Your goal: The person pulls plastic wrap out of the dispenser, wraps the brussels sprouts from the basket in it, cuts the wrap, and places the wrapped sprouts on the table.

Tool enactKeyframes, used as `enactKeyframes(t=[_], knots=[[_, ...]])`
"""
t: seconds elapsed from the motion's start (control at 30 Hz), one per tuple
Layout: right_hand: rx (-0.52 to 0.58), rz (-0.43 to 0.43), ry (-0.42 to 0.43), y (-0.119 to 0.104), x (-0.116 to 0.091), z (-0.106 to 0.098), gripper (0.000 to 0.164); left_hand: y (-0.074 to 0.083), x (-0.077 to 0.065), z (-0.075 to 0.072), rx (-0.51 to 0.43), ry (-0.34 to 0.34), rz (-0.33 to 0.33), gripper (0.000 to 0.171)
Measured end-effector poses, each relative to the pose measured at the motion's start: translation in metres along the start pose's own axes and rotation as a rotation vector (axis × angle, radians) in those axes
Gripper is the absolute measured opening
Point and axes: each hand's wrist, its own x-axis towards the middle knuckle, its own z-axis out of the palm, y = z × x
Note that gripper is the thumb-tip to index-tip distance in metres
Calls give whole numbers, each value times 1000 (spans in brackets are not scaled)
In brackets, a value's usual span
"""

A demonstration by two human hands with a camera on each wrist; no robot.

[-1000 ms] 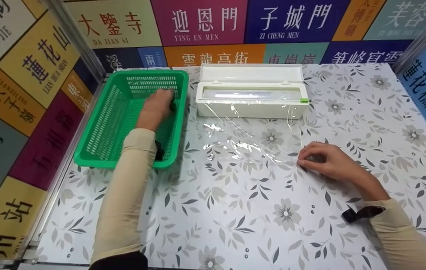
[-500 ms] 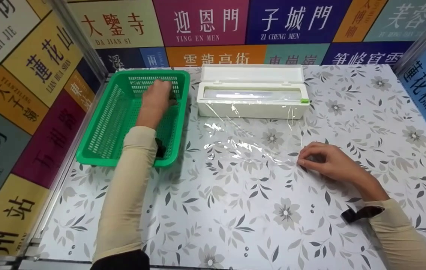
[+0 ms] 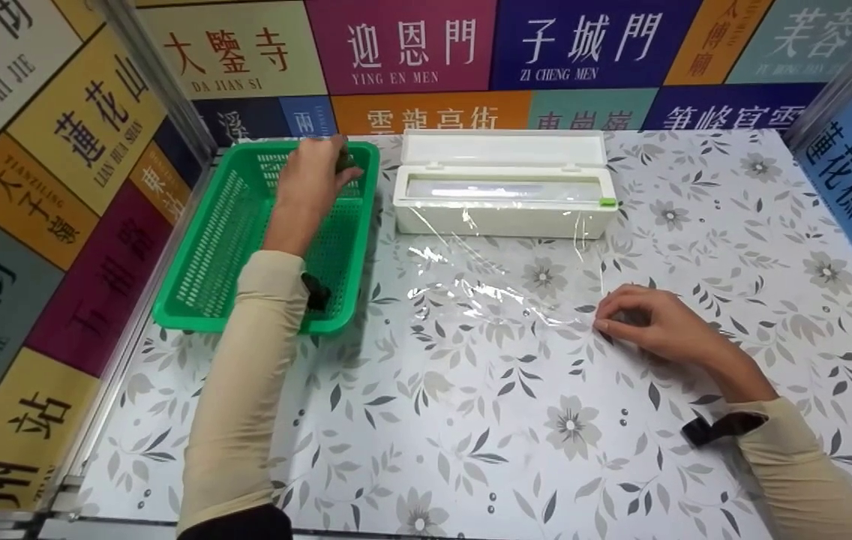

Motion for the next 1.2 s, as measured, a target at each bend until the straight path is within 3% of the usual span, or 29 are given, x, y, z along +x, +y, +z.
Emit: enactKeyframes(t=[0.27,0.53,0.83,1.0,1.2], knots=[[2,-27,4,0,-1,1,7,20,-5,-4,-77,85,91,39],[14,13,-5,0,-1,1,7,37,-17,-3,-118,174,269,38],[2,-2,-5,0,-1,0,9,57,-27,-10,-208,163,346,39],[6,15,-2,0,-1,-1,8,70,-33,-11,-263,166,420,39],[6,15,0,1,0,0,9,87,-40,-9,-296,112,473,41]])
